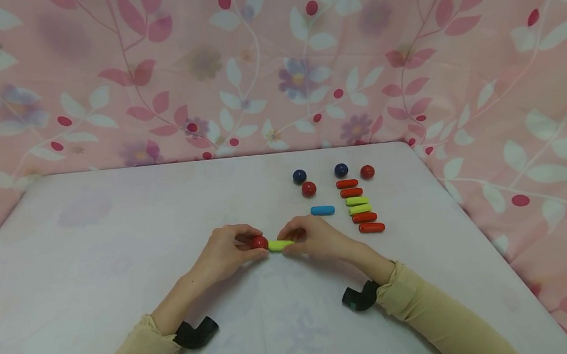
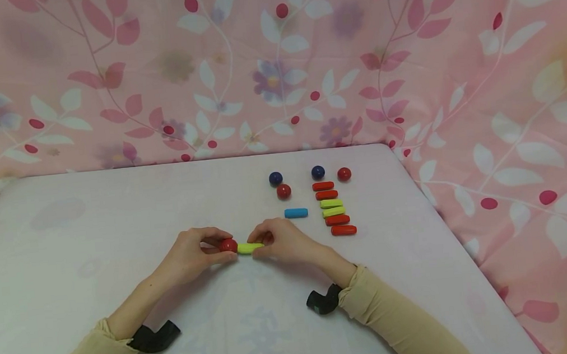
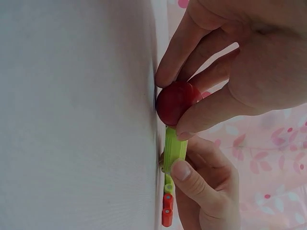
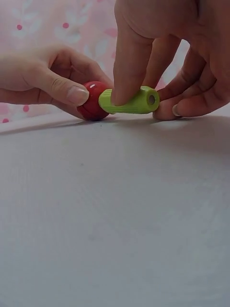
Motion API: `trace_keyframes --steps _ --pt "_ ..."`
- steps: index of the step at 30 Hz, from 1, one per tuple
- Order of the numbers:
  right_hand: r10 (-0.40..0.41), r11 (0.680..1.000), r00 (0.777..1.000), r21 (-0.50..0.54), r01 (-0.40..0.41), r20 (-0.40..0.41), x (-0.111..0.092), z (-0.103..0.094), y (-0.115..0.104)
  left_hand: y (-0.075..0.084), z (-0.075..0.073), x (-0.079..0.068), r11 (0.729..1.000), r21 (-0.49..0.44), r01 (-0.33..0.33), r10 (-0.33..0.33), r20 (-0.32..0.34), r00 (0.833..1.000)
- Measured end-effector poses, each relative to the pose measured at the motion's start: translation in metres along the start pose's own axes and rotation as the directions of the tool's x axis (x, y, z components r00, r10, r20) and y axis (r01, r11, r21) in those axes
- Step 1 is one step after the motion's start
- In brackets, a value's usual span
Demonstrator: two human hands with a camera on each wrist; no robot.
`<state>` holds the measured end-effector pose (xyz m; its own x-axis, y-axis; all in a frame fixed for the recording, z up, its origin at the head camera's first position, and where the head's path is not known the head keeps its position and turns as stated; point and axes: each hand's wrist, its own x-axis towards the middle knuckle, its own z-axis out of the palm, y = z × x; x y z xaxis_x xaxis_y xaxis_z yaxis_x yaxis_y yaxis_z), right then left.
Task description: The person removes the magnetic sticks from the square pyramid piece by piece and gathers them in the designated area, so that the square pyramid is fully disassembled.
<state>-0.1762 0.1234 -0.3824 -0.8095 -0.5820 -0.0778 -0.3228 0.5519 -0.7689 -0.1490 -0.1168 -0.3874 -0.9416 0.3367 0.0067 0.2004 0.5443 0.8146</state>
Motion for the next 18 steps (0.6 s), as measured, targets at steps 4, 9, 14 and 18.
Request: trace_keyframes --steps 4,9,14,18 --pt "0.0 1.0 1.0 0.014 0.0 0.009 -0.001 0.001 -0.002 -0.001 0.0 0.0 1.0 -0.006 -0.005 0.005 -0.005 1.0" --pt "-0.033 0.998 0.999 0.051 0.031 0.038 -0.002 0.003 -0.004 -0.001 0.0 0.0 1.0 -0.008 -0.016 0.016 -0.004 1.0" --pt "-0.075 0.995 0.995 0.073 0.07 0.068 0.001 0.009 -0.005 0.0 0.0 0.0 0.999 0.005 -0.039 0.039 -0.001 0.999" --pt "-0.077 0.995 0.995 0.07 0.072 0.067 0.002 0.011 -0.005 0.0 0.0 0.0 0.999 0.015 -0.047 0.047 0.005 0.999"
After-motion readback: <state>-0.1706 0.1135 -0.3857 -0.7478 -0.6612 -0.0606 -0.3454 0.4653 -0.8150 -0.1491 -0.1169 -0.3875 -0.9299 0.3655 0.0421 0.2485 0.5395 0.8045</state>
